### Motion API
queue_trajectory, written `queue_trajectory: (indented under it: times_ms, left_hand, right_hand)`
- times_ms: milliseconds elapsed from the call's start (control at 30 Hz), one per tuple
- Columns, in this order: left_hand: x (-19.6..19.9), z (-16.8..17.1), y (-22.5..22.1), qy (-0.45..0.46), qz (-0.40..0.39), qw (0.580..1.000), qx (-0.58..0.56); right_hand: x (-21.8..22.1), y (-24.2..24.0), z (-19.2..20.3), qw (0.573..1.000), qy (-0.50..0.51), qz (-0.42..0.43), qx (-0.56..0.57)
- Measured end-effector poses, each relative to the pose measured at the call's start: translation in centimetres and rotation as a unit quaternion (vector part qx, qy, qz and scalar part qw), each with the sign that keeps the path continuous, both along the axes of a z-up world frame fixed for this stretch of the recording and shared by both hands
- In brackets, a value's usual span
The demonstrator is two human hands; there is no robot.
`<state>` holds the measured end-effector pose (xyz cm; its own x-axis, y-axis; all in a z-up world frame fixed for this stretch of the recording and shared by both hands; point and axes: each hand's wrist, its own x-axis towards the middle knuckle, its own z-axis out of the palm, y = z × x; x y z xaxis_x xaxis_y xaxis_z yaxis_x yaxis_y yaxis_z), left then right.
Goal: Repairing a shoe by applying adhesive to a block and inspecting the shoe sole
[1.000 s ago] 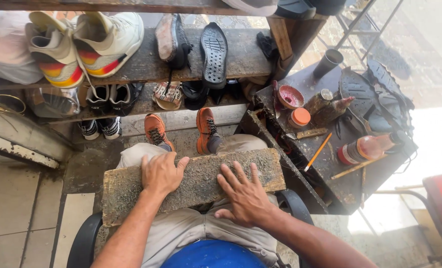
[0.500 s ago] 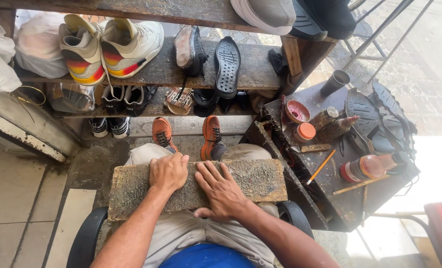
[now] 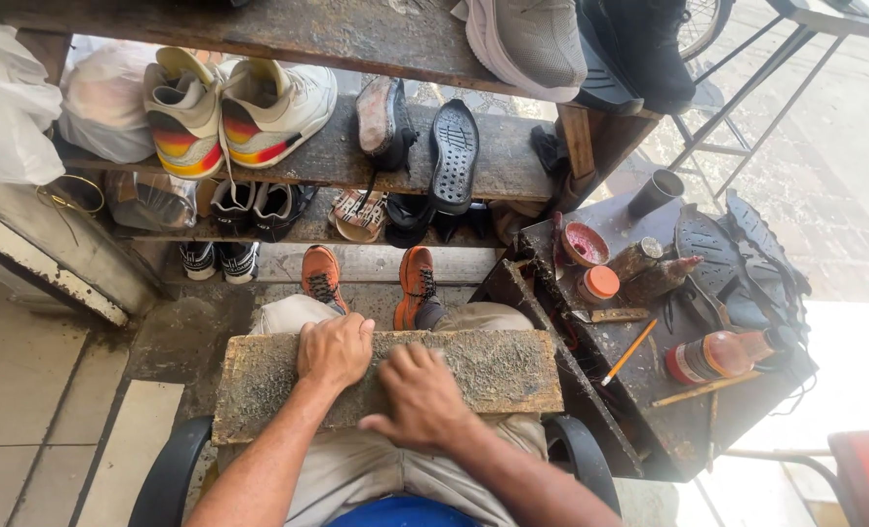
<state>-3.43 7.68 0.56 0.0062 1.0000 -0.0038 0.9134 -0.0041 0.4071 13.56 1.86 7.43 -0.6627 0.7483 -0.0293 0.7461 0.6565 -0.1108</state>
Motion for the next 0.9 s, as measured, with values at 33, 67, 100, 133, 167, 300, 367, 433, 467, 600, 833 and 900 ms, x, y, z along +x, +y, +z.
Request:
queue_trajectory:
  times_ms: [33, 67, 100, 133, 167, 300, 367, 433, 467, 600, 833, 900]
  left_hand:
    - [-0.2, -0.5, 0.3, 0.000, 0.005, 1.000, 0.002]
    - [-0.5, -0.9, 0.6, -0.001, -0.003, 1.000, 0.003]
    - [-0.9, -1.4, 0.8, -0.001, -0.014, 1.000, 0.002]
    - [-1.6, -1.3, 1.3, 0.000, -0.011, 1.000, 0.003]
    - [-2.1, -1.3, 1.9, -0.008, -0.032, 0.999, -0.042]
    - [-4.5, -3.0, 4.3, 0.013, -0.044, 0.999, 0.007]
    - [-4.6, -3.3, 4.5, 0.043, -0.004, 0.989, 0.142]
    - [-4.3, -3.5, 3.3, 0.082, 0.037, 0.960, 0.266]
    - [-3.9, -3.4, 2.6, 0.078, 0.025, 0.959, 0.272]
    - [-2.1, -4.3, 0.0, -0.002, -0.046, 0.975, 0.216]
    - [-3.0, -3.9, 0.1, -0.035, -0.034, 0.980, 0.193]
    - [-2.7, -4.0, -0.1, -0.010, -0.029, 0.982, 0.185]
  right_hand:
    - [-0.2, 0.0, -0.5, 1.000, 0.000, 0.005, 0.002]
    - [-0.5, 0.0, -0.9, 0.997, 0.051, 0.041, 0.037]
    - [-1.0, -0.2, -1.5, 0.990, 0.102, 0.074, 0.070]
    - [0.2, 0.0, -0.7, 0.989, 0.104, 0.076, 0.071]
    - [1.5, 0.1, 0.0, 0.992, 0.089, 0.084, 0.031]
    - [6.7, 1.1, 1.8, 0.988, -0.111, -0.052, -0.097]
    - [10.1, 1.7, -0.2, 0.994, -0.089, -0.053, -0.015]
    - [11.1, 2.1, -2.2, 0.995, -0.060, -0.052, 0.060]
    - [10.4, 2.2, -3.1, 0.994, -0.075, -0.064, 0.052]
    - [4.0, 2.1, -3.7, 0.998, -0.031, -0.009, 0.046]
    - [-0.8, 2.9, -4.3, 0.999, -0.021, 0.037, -0.024]
    - [1.4, 3.0, -3.7, 0.995, -0.082, 0.057, -0.011]
